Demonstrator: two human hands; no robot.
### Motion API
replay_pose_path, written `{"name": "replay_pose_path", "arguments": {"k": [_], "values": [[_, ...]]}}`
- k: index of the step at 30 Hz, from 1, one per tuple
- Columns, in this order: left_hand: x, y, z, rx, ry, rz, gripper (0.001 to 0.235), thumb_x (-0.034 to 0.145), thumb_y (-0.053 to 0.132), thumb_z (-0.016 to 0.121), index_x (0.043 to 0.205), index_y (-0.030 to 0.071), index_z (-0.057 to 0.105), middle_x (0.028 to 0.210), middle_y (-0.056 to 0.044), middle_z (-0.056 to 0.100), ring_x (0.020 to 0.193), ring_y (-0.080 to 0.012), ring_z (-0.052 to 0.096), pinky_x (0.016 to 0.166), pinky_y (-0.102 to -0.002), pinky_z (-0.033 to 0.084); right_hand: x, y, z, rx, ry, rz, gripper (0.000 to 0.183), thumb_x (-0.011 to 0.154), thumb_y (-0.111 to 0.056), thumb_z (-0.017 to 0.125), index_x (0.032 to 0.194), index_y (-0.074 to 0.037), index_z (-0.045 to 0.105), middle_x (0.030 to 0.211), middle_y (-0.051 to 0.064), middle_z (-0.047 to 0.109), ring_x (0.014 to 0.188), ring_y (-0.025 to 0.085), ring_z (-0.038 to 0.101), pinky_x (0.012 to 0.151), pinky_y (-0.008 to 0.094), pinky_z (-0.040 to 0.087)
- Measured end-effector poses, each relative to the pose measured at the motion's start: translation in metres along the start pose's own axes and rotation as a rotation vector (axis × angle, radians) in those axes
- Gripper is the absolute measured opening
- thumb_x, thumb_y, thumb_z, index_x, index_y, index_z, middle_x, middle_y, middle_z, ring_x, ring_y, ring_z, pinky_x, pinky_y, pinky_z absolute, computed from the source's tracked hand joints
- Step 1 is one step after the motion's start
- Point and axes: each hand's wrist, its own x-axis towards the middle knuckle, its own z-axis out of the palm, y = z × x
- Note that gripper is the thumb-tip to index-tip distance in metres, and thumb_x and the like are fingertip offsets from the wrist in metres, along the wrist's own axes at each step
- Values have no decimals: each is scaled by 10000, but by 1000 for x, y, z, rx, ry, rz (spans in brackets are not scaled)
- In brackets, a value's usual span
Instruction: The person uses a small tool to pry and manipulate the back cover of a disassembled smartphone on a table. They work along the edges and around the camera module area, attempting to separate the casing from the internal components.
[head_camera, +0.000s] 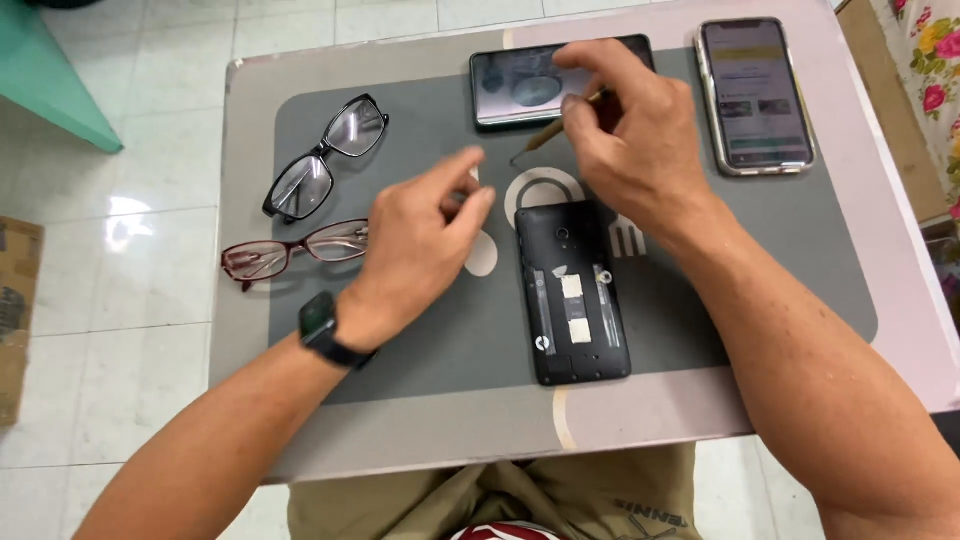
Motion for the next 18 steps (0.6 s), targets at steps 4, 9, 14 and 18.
{"name": "replay_pose_path", "arguments": {"k": [4,9,14,18], "values": [[32,-21,26,170,-11,-62,410,960,287,728,1343,145,757,903,-34,834,794,-368,758,714,-491,516,-1,2,4,31,38,-5,317,994,17,642,1282,-84,727,855,20,664,610,145,551,615,331,457],[51,-24,36,322,-144,-65,440,933,389,746,1350,253,782,777,21,722,784,-281,723,662,-485,521,0,6,4,-14,57,-39,287,999,-14,627,1268,-87,698,797,20,682,636,210,609,642,392,473],[53,-35,44,360,-102,-20,358,936,408,780,1260,261,825,823,46,777,785,-249,740,679,-451,544,1,10,5,-6,73,-55,297,998,7,620,1275,-84,675,773,25,634,639,216,588,622,391,464],[56,-40,49,386,-66,-25,306,946,422,767,1205,279,844,929,22,837,835,-242,770,717,-454,554,1,10,6,-19,76,-65,298,998,9,613,1273,-85,680,757,20,611,637,209,568,615,388,452]]}}
